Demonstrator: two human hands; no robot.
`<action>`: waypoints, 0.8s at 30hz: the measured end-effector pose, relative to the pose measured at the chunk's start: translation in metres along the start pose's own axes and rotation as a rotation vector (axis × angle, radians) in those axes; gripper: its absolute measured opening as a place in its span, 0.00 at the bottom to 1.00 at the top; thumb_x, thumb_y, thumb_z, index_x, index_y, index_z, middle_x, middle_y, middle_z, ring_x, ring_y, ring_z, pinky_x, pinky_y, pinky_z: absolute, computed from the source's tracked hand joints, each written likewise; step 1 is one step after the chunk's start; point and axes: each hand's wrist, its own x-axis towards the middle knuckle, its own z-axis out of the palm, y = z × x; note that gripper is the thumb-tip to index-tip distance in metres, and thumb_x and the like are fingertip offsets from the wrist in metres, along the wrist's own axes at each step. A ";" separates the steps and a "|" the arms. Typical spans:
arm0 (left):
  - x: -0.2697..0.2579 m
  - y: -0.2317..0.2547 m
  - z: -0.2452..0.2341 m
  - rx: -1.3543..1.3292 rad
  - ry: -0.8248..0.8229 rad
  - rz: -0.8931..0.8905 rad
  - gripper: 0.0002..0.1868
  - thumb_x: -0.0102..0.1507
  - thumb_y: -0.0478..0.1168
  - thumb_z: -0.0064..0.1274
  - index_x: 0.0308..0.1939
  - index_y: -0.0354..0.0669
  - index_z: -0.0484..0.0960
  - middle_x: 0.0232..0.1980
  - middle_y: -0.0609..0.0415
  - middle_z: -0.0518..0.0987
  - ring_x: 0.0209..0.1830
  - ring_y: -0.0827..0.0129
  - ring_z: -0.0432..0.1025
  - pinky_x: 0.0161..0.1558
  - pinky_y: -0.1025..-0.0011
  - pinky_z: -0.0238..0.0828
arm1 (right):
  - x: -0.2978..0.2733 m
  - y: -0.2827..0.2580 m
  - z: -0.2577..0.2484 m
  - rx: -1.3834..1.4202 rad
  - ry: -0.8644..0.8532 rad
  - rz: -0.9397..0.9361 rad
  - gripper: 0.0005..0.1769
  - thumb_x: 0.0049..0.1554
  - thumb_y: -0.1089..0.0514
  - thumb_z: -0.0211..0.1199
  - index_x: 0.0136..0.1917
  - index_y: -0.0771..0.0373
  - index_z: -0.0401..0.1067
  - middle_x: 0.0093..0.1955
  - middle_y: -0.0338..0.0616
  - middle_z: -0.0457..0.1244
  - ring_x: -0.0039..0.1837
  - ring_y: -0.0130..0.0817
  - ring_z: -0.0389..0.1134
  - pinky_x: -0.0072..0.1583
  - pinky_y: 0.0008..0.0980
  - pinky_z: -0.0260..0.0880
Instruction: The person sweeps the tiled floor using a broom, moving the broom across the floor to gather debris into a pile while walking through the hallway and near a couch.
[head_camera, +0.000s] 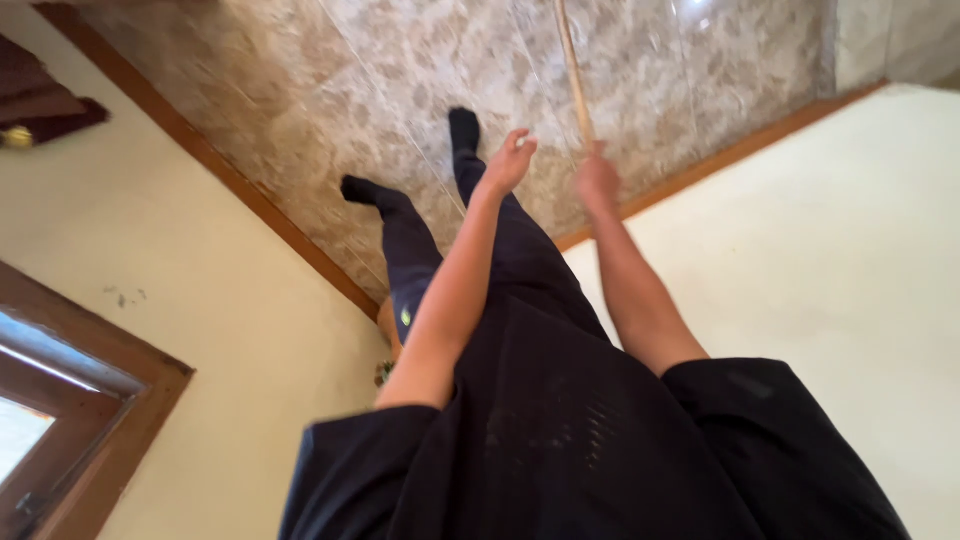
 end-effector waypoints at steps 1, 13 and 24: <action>-0.004 -0.001 0.010 0.088 -0.035 -0.051 0.32 0.68 0.58 0.46 0.71 0.46 0.69 0.55 0.40 0.83 0.59 0.52 0.76 0.61 0.63 0.68 | -0.005 -0.001 0.016 0.068 -0.034 0.031 0.29 0.62 0.59 0.53 0.74 0.66 0.53 0.53 0.65 0.68 0.55 0.61 0.70 0.55 0.55 0.69; -0.019 0.002 0.007 0.098 -0.166 -0.105 0.34 0.67 0.57 0.46 0.72 0.44 0.65 0.60 0.36 0.80 0.62 0.51 0.75 0.61 0.63 0.69 | 0.033 -0.033 0.059 0.326 -0.089 0.470 0.26 0.56 0.50 0.63 0.62 0.67 0.66 0.55 0.59 0.67 0.58 0.55 0.71 0.57 0.50 0.72; -0.004 0.026 -0.117 -0.262 0.221 -0.271 0.31 0.71 0.59 0.40 0.73 0.48 0.70 0.54 0.40 0.79 0.44 0.60 0.69 0.42 0.62 0.68 | 0.023 -0.238 0.045 0.663 -0.115 0.007 0.25 0.54 0.46 0.64 0.52 0.71 0.71 0.50 0.69 0.69 0.57 0.63 0.71 0.57 0.52 0.73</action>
